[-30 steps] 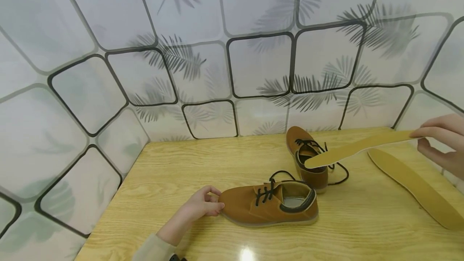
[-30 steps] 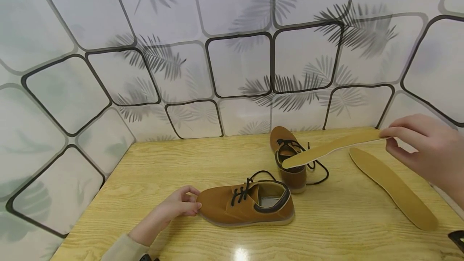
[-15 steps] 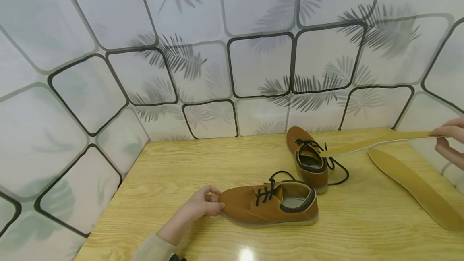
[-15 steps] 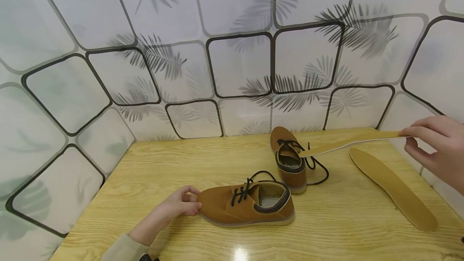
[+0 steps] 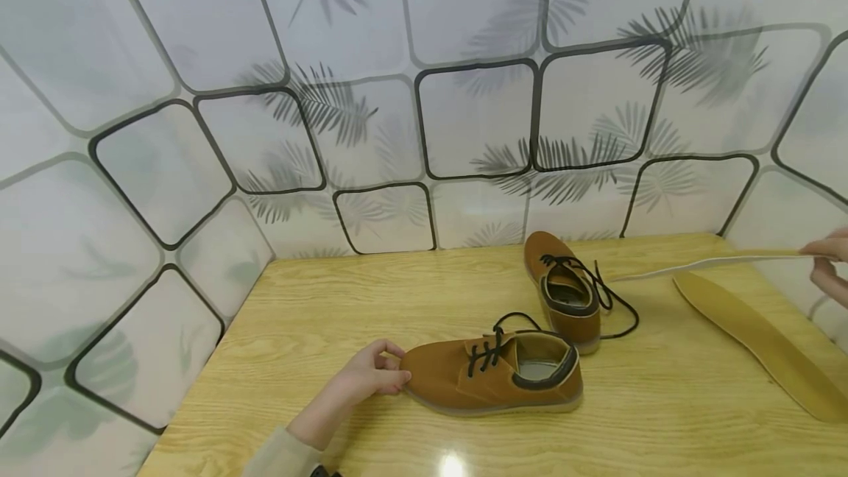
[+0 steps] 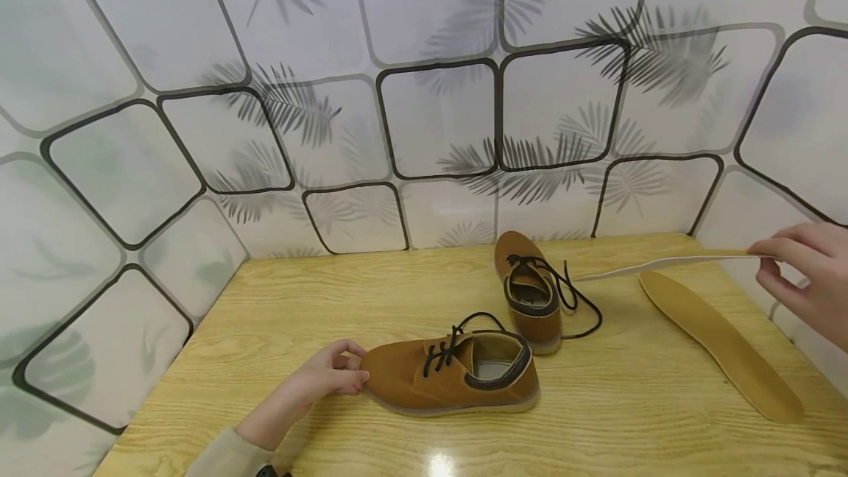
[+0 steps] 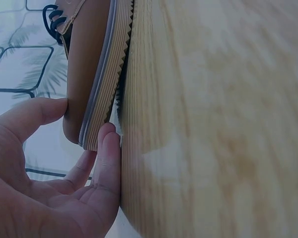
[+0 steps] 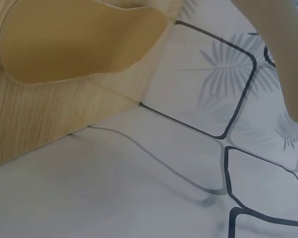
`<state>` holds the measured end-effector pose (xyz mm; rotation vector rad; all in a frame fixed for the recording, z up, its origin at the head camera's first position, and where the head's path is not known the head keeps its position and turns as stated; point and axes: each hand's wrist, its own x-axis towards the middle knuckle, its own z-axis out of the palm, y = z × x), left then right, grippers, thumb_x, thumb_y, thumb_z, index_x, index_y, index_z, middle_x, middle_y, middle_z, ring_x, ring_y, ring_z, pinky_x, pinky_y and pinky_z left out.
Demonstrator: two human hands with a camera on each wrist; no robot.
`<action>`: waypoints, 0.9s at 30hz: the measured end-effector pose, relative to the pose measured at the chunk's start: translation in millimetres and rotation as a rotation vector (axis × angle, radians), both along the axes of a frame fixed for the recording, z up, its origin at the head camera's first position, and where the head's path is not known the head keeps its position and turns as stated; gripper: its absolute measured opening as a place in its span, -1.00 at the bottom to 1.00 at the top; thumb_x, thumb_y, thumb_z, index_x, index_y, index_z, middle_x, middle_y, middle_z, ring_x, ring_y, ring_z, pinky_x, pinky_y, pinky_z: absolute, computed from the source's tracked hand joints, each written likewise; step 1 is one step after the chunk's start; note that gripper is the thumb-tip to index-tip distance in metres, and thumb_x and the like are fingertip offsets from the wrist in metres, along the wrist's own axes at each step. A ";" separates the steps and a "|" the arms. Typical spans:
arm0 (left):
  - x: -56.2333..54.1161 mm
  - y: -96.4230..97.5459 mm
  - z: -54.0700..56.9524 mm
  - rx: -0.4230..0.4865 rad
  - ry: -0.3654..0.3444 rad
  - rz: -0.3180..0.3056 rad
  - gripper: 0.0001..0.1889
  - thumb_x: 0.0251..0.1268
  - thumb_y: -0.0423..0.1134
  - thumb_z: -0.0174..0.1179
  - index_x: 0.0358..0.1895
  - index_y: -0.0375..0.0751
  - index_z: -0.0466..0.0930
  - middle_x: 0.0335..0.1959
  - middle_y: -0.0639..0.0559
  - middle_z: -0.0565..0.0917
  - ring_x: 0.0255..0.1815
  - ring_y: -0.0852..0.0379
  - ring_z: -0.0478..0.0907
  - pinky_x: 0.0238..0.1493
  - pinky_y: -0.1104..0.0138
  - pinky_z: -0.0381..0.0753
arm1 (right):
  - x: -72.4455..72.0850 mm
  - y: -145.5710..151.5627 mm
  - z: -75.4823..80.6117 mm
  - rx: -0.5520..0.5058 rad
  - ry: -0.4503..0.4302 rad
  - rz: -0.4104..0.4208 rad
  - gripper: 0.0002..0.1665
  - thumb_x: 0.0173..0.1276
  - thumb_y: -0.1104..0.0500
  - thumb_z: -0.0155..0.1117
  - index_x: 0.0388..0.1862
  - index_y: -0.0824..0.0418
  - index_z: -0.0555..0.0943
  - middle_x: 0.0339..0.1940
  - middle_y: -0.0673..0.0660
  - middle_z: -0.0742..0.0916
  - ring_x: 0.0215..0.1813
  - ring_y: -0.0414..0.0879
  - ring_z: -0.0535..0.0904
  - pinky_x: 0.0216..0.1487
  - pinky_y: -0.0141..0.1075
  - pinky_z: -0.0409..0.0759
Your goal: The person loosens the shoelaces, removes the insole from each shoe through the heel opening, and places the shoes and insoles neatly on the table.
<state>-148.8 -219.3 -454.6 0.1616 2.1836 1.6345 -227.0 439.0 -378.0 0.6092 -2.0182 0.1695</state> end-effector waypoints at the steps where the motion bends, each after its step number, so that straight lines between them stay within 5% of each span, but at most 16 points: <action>1: 0.2 0.2 0.3 0.000 0.001 0.000 -0.50 0.38 -0.39 0.31 0.29 -0.48 0.38 -0.13 -0.09 0.67 -0.21 0.16 0.69 0.01 0.26 0.79 | -0.7 2.0 -1.6 0.009 0.001 -0.003 0.01 0.49 -0.30 -0.33 -0.66 0.46 0.68 -0.71 0.33 0.66 -0.24 -0.84 0.09 -0.55 -0.52 0.18; 14: 0.5 1.2 2.8 0.003 -0.010 0.011 -0.50 0.38 -0.39 0.31 0.29 -0.48 0.38 -0.12 -0.10 0.67 -0.21 0.16 0.69 0.00 0.27 0.79 | -4.7 14.5 -25.7 -0.017 -0.013 -0.002 -0.01 0.50 -0.29 -0.34 -0.60 0.49 0.64 -0.72 0.30 0.62 -0.25 -0.82 0.07 -0.60 -0.55 0.17; 20: -0.3 0.9 1.8 0.001 -0.011 0.011 -0.51 0.38 -0.38 0.31 0.28 -0.47 0.38 -0.12 -0.10 0.67 -0.21 0.16 0.69 0.01 0.26 0.79 | 3.3 8.2 -29.0 0.080 0.026 -0.019 -0.03 0.64 -0.23 -0.40 -0.62 0.40 0.65 -0.70 0.21 0.63 -0.50 -0.42 0.30 -0.53 -0.49 0.21; 22: -0.4 1.0 1.5 -0.003 -0.011 0.014 -0.51 0.38 -0.38 0.32 0.28 -0.46 0.39 -0.13 -0.10 0.67 -0.21 0.16 0.69 0.00 0.25 0.79 | 6.7 5.0 -29.9 0.113 0.036 0.004 -0.01 0.68 -0.23 -0.42 -0.61 0.37 0.66 -0.69 0.17 0.62 -0.58 -0.22 0.36 -0.52 -0.48 0.25; 27: -0.4 1.0 1.0 -0.009 -0.010 0.021 -0.51 0.38 -0.39 0.32 0.28 -0.47 0.39 -0.12 -0.10 0.68 -0.22 0.16 0.69 -0.01 0.25 0.80 | 10.8 -6.9 -36.4 0.104 0.086 0.147 -0.05 0.75 -0.18 -0.32 -0.63 0.38 0.65 -0.69 0.12 0.57 -0.58 -0.35 0.36 -0.53 -0.59 0.31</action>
